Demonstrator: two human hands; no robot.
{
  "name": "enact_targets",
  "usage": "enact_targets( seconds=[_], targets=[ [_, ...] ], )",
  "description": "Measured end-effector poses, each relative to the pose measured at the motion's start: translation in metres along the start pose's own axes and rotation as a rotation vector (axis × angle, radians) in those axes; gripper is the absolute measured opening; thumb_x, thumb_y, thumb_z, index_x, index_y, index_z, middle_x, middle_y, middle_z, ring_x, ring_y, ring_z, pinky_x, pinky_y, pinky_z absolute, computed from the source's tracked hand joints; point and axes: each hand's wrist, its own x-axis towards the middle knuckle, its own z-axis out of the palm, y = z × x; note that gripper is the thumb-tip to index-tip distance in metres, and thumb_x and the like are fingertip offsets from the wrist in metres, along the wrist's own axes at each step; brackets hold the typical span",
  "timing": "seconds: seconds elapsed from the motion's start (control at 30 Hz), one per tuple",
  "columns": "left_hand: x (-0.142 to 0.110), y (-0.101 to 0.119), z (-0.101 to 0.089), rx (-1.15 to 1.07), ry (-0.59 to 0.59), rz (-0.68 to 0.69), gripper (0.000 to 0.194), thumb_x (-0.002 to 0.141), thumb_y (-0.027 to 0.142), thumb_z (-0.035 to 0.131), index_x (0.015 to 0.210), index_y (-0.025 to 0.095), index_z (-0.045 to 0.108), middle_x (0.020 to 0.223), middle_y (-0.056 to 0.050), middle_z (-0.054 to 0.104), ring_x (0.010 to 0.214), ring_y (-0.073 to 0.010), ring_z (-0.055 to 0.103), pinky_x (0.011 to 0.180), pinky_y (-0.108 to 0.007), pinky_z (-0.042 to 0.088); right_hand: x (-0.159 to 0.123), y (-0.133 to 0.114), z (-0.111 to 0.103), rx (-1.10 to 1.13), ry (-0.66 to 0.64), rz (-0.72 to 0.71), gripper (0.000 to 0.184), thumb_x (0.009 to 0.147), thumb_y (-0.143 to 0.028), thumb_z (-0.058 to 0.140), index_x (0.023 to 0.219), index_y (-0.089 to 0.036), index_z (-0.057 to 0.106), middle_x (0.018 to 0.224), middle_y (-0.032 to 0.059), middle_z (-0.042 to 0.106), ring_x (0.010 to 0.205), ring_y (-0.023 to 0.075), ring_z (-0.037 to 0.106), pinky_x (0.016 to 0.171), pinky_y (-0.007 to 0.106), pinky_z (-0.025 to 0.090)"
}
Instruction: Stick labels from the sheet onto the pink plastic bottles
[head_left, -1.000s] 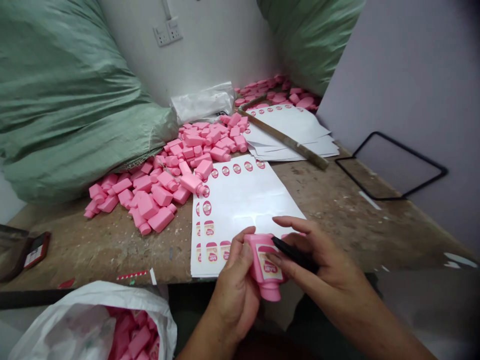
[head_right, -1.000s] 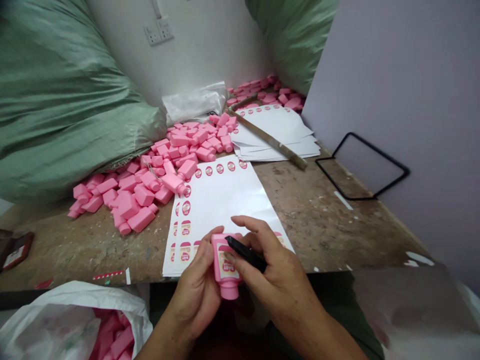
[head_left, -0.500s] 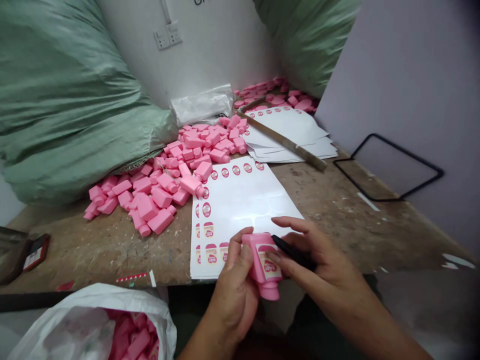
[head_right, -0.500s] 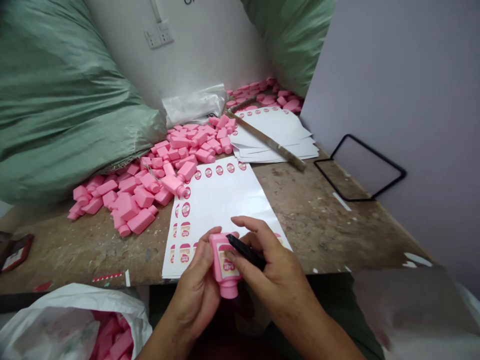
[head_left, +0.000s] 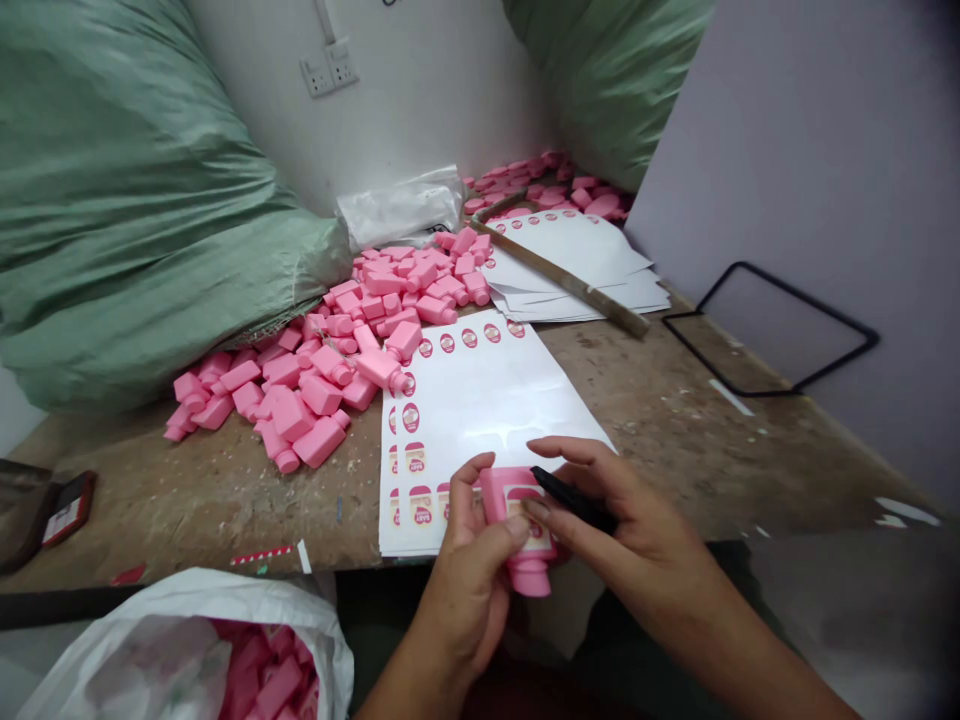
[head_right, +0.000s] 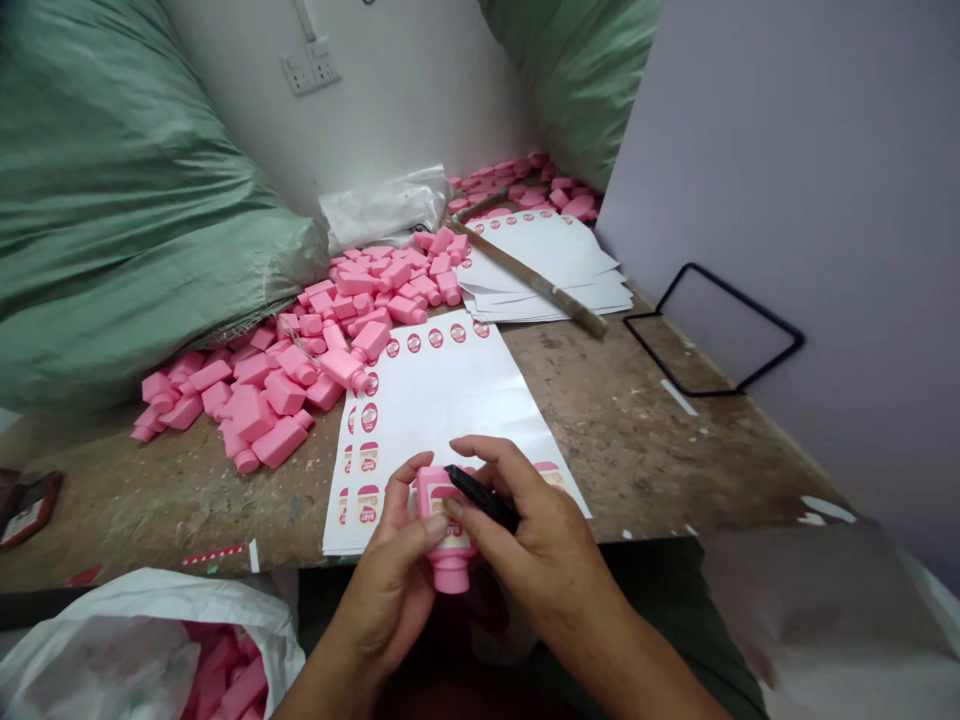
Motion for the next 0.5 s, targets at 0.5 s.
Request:
enact_targets(
  seconds=[0.5],
  targets=[
    [0.003, 0.003, 0.005, 0.058, 0.116, 0.046, 0.038, 0.074, 0.025, 0.067, 0.105, 0.026, 0.044, 0.095, 0.0, 0.062, 0.089, -0.0193, 0.063, 0.077, -0.034, 0.051, 0.003, 0.015, 0.001, -0.414, 0.136, -0.298, 0.029, 0.086, -0.036, 0.052, 0.108, -0.024, 0.066, 0.09, 0.0068, 0.072, 0.076, 0.025, 0.065, 0.068, 0.039, 0.048]
  ],
)
